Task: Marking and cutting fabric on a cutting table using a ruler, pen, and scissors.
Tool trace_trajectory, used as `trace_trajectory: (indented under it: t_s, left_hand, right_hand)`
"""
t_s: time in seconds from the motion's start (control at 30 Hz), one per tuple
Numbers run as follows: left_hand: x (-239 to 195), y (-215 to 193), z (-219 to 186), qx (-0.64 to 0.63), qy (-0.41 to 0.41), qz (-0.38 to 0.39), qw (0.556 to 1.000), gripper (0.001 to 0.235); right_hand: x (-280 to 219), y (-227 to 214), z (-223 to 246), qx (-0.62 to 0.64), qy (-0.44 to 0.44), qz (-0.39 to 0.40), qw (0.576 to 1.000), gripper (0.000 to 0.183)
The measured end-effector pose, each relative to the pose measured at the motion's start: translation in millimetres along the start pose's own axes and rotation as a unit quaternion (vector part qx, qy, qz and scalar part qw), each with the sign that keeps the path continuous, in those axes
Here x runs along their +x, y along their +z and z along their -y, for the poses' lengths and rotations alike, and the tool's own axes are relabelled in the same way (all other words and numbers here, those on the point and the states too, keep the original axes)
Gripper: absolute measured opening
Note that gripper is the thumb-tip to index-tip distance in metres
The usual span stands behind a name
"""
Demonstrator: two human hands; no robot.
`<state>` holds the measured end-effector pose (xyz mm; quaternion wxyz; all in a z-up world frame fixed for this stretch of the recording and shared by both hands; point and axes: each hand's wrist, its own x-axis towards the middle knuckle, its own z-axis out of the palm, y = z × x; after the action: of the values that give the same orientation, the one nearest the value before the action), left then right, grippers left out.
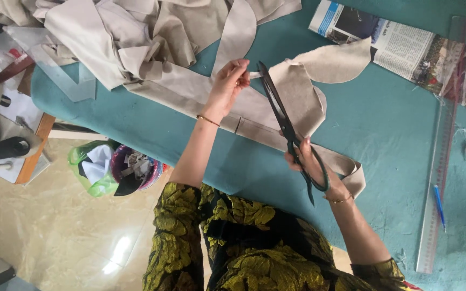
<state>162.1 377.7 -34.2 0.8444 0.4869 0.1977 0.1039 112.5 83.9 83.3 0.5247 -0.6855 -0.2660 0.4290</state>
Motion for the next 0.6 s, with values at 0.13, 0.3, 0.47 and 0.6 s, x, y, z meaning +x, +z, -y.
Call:
trace_trajectory:
  t_s: [0.13,0.3,0.47,0.6]
  left_hand:
    - [5,0,-1,0.049,0.028,-0.012,0.998,0.022]
    - [32,11,23,0.138,0.110,-0.008,0.984,0.020]
    - [15,86,12,0.561,0.240,0.126,0.782,0.027]
    - [17,120,49,0.582,0.403,0.225,0.669,0.031]
  right_hand:
    - [-15,6,-4,0.133,-0.013,-0.026,0.991,0.083]
    - [-59,9,-45,0.049,-0.028,-0.078,0.995,0.073]
    - [-136,12,-130,0.130,0.174,-0.359,0.907,0.060]
    - [-164,-7,-95,-0.053,0.151,-0.431,0.888,0.075]
